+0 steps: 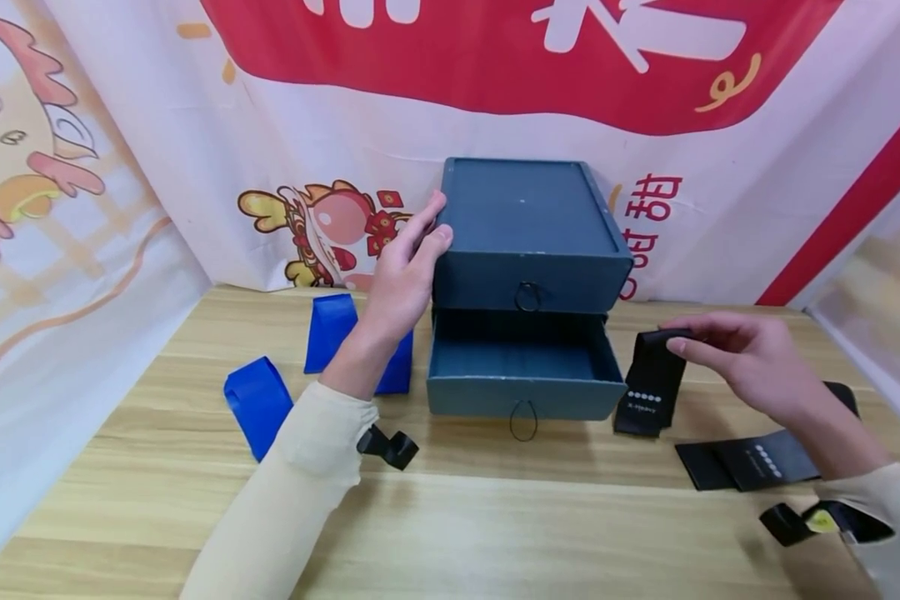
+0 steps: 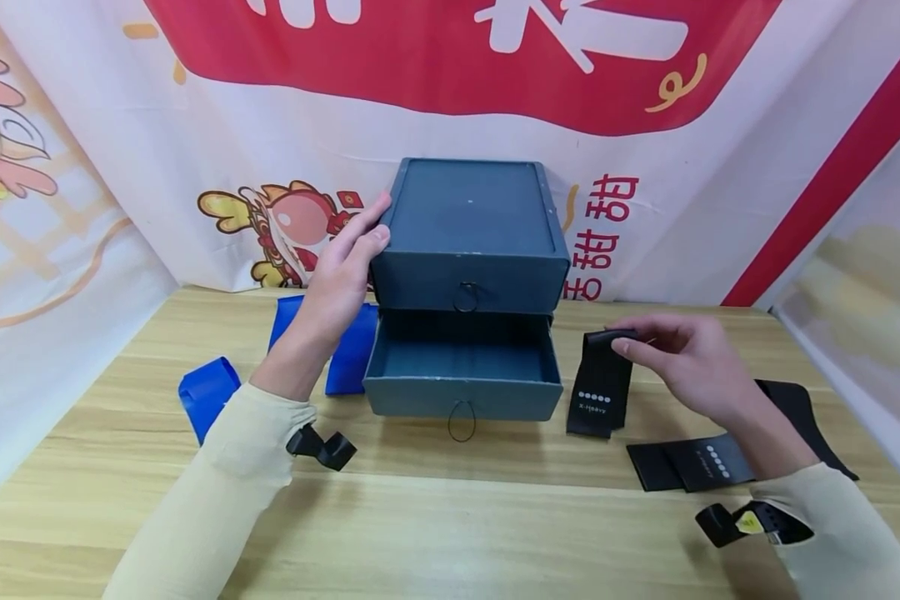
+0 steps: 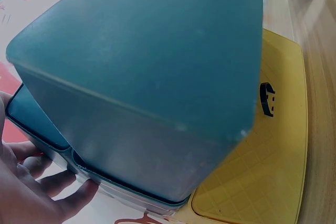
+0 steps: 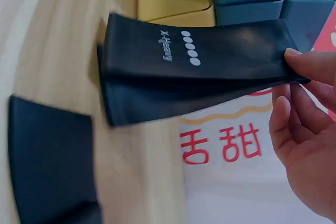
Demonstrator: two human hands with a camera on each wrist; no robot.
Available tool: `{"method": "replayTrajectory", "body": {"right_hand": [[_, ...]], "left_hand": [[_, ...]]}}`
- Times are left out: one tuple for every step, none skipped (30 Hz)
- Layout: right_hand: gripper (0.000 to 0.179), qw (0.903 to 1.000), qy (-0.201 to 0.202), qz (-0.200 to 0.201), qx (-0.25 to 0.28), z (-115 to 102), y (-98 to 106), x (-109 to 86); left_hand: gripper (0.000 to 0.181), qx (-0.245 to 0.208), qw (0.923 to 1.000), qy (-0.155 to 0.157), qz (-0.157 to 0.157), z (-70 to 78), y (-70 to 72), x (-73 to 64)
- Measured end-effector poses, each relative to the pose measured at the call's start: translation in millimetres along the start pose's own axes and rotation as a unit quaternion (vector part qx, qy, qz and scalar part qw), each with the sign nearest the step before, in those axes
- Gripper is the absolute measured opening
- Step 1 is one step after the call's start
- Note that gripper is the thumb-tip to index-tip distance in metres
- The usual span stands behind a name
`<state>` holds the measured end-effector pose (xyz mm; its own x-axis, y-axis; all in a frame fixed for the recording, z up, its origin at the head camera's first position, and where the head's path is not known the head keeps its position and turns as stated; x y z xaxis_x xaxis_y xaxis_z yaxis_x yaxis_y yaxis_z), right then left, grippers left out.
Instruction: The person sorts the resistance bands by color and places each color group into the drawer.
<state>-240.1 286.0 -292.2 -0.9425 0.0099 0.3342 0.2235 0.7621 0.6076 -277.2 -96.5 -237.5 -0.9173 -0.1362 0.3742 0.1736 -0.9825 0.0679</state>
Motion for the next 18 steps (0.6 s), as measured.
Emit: {"method": "replayTrajectory", "body": {"right_hand": [[0.030, 0.9999, 0.006, 0.008, 0.002, -3.9, 1.4, 1.0], [0.030, 0.9998, 0.013, 0.016, 0.004, -7.7, 2.8, 1.9], [0.030, 0.9995, 0.019, 0.026, 0.007, -11.5, 4.4, 2.6], [0.030, 0.9990, 0.027, 0.035, 0.010, -15.3, 6.0, 3.2], [0.030, 0.9983, 0.033, 0.044, 0.016, -19.3, 7.4, 3.8], [0.030, 0.9976, 0.039, 0.054, 0.021, -23.2, 8.8, 4.3], [0.030, 0.9967, 0.044, 0.063, 0.026, -27.1, 10.2, 4.9], [0.030, 0.9957, 0.047, 0.075, 0.030, -30.8, 11.5, 5.4], [0.030, 0.9946, 0.050, 0.084, 0.035, -34.8, 12.8, 5.7], [0.031, 0.9936, 0.051, 0.092, 0.041, -38.3, 13.9, 5.9], [0.031, 0.9926, 0.053, 0.100, 0.044, -42.5, 14.7, 6.0], [0.032, 0.9916, 0.054, 0.108, 0.047, -46.7, 15.8, 5.8], [0.032, 0.9905, 0.057, 0.115, 0.050, -51.2, 16.7, 5.4], [0.033, 0.9893, 0.060, 0.121, 0.055, -55.8, 17.6, 4.8], [0.033, 0.9880, 0.064, 0.127, 0.061, -60.8, 18.2, 4.4], [0.034, 0.9864, 0.071, 0.132, 0.067, -66.2, 18.9, 4.1], [0.034, 0.9845, 0.081, 0.138, 0.072, -72.1, 19.7, 3.8], [0.034, 0.9825, 0.089, 0.143, 0.080, -77.7, 20.6, 3.7]], "left_hand": [[0.054, 0.001, 1.0000, 0.000, 0.000, 0.0, 0.2, 0.1], [0.054, 0.002, 1.0000, 0.000, 0.000, 0.1, 0.4, 0.1], [0.054, 0.002, 1.0000, 0.001, 0.000, 0.2, 0.6, 0.0], [0.054, 0.003, 1.0000, 0.001, 0.000, 0.3, 0.8, -0.1], [0.054, 0.003, 1.0000, 0.001, 0.000, 0.3, 0.8, -0.2], [0.055, 0.003, 1.0000, 0.001, 0.000, 0.4, 0.8, -0.3], [0.055, 0.002, 1.0000, 0.001, 0.000, 0.5, 0.7, -0.5], [0.055, 0.002, 1.0000, 0.001, 0.000, 0.8, 0.6, -0.7], [0.055, 0.001, 1.0000, 0.001, -0.001, 0.9, 0.4, -0.7], [0.055, 0.000, 1.0000, 0.000, -0.002, 1.3, 0.2, -0.8], [0.055, -0.001, 1.0000, -0.001, -0.002, 1.6, 0.1, -0.9], [0.055, -0.001, 1.0000, -0.001, -0.002, 1.8, 0.2, -1.0], [0.055, -0.001, 1.0000, -0.002, -0.003, 1.9, 0.1, -1.0], [0.055, -0.001, 1.0000, -0.001, -0.003, 1.9, 0.1, -0.9], [0.055, -0.002, 1.0000, -0.001, -0.003, 1.7, 0.1, -0.7], [0.055, -0.002, 1.0000, 0.000, -0.004, 1.7, 0.1, -0.8], [0.055, -0.001, 1.0000, 0.001, -0.004, 1.3, 0.3, -0.7], [0.055, -0.001, 1.0000, 0.003, -0.004, 1.0, 0.3, -0.6]]}}
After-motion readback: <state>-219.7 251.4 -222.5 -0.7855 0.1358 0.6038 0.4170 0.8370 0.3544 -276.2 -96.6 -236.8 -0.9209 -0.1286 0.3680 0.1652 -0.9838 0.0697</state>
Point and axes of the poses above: each hand's wrist, its own x-axis towards the middle knuckle, its own y-axis out of the back of the hand, z = x × y, the point moved 7 cm from there along x, towards the middle knuckle, and after that the axes turned 13 degrees about z, right-handed, at the moved point
